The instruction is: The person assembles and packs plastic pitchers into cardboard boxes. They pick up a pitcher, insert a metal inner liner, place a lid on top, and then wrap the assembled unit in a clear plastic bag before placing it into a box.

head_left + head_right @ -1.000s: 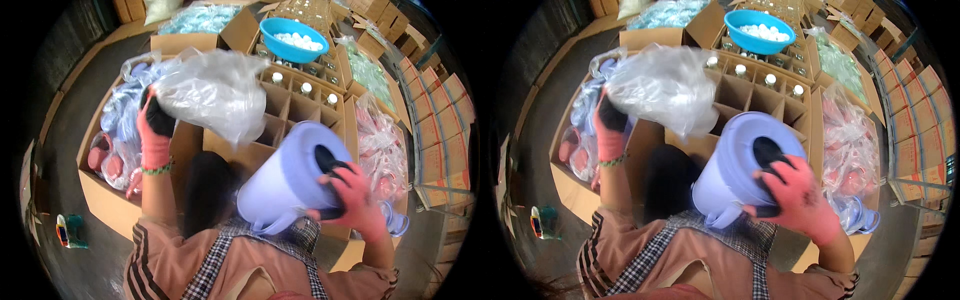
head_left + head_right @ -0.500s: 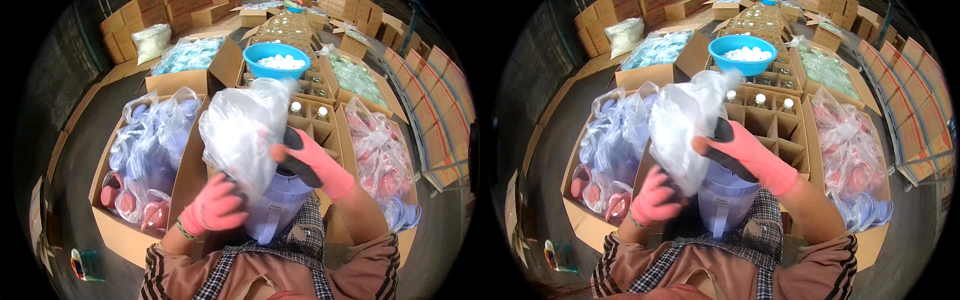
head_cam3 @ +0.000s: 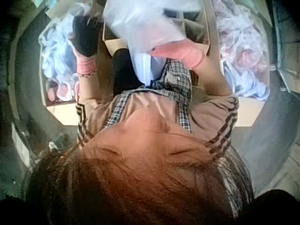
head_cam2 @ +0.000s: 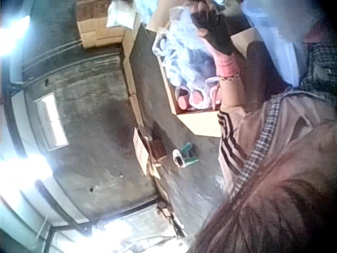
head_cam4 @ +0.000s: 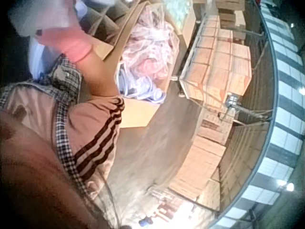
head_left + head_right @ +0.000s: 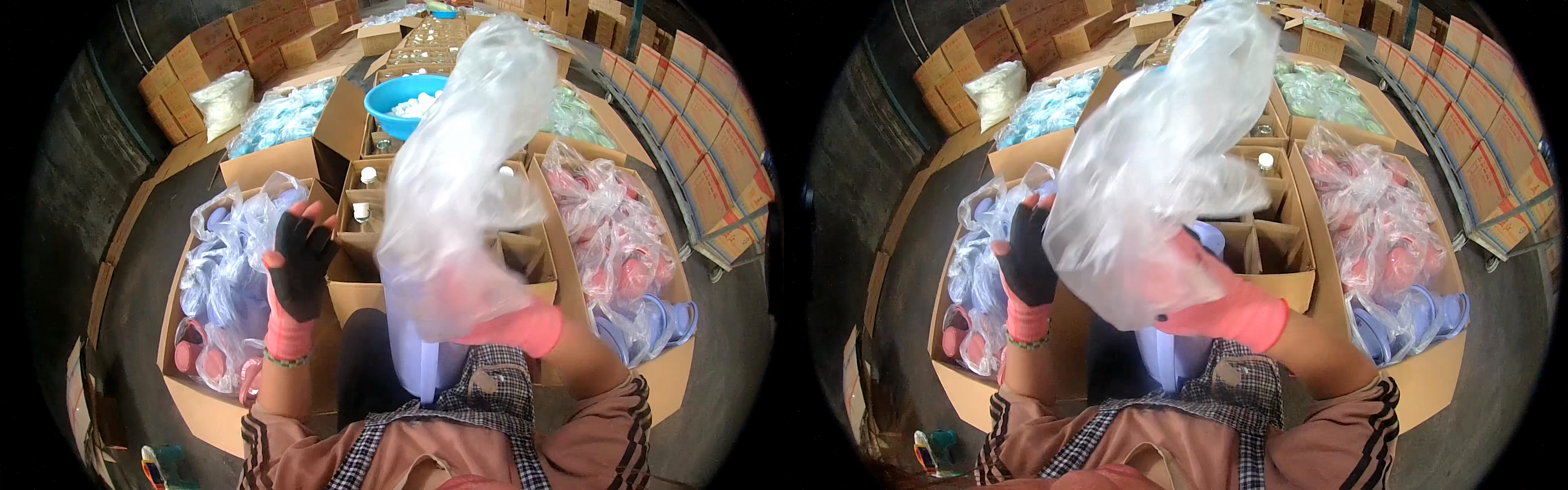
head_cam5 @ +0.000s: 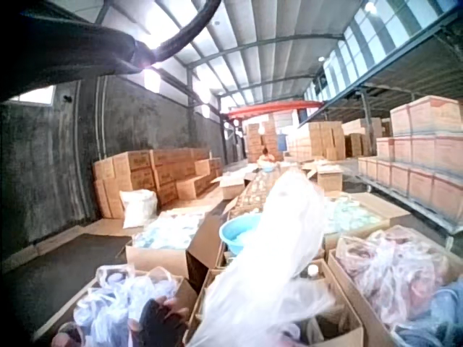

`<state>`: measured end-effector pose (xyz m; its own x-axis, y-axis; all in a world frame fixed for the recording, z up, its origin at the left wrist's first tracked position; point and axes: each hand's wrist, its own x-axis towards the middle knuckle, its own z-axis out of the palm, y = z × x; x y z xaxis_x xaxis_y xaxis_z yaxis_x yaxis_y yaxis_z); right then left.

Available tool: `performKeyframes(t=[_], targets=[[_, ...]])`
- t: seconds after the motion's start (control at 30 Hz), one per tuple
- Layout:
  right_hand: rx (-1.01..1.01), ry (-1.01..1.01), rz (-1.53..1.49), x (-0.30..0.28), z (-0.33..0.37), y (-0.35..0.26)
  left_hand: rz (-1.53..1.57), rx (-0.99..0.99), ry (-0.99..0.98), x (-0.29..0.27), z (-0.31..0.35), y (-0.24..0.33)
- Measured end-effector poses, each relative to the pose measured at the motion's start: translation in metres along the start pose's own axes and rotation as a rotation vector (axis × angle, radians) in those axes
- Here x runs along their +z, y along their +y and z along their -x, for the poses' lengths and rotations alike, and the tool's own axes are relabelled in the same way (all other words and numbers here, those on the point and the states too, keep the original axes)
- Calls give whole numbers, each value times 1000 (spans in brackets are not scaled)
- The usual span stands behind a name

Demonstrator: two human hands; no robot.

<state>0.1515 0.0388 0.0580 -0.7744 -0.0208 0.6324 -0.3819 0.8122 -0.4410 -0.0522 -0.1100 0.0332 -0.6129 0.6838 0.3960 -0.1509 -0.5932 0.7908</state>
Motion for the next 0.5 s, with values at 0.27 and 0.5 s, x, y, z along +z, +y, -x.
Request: performKeyframes(t=[0.27,0.5], targets=[[237,-415,-57,-6,-23,-5,-625,-148,-153,79,-22,1],[478,454,-1331,-20,8,47,-867,619,-184,67,-4,-20]])
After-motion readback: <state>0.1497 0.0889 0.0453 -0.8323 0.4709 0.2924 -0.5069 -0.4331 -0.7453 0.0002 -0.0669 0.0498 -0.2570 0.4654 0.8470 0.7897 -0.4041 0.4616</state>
